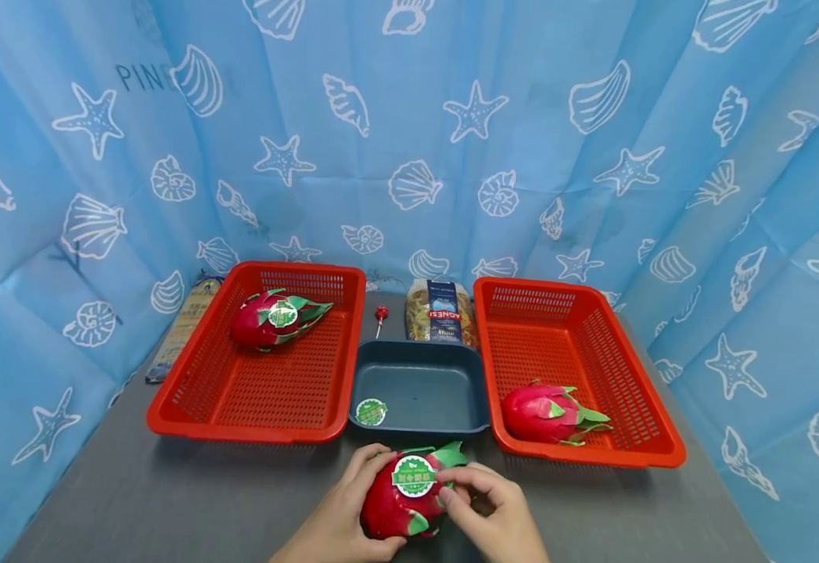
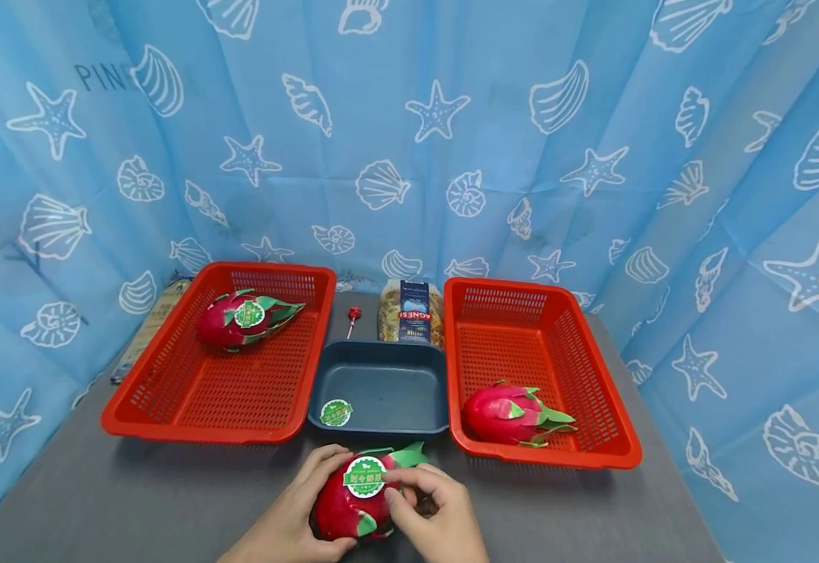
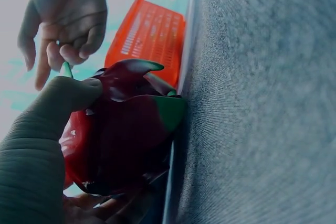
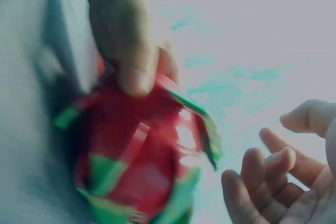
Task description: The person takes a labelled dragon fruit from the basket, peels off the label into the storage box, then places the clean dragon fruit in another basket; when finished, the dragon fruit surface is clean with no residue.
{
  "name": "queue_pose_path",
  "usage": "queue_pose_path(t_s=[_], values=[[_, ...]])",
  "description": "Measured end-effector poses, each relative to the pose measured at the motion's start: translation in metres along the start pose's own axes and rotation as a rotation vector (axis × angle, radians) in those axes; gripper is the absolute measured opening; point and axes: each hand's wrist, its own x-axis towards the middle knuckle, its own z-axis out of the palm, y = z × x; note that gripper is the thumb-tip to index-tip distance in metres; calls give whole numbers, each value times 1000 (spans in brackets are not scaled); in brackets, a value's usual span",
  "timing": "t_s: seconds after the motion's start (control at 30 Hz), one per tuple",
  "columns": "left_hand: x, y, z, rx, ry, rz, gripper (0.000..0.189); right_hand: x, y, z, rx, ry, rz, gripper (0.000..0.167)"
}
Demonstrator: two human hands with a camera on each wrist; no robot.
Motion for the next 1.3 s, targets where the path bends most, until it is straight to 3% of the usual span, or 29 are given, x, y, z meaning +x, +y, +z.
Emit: queue_pose_path(t_s=[0.17,0.33,0.47,0.6,0.8,1.07,1.3], values=[[0,-2,-1,-10,-8,16,89,19,-11,-5,-183,7,-15,18],[-1,-4,-1,18,-26,29,87,32,-14,-6,-355,-95,-41,28],[-1,-3,0,23,-28,17,88,38,-13,-5,-407,-154,-30,23],[0,-4,0,19,-29,19,88,41,-11,-4,-407,-162,0,19],[-2,-6,0,20,-28,70,88,44,-9,-3,-345,-170,18,19],[-3,-6,0,17,-10,104,86,43,-13,-1,-324,-136,-27,13],[-2,-10,-2,29,15,141,89,45,-37,1,-303,-84,-87,14]])
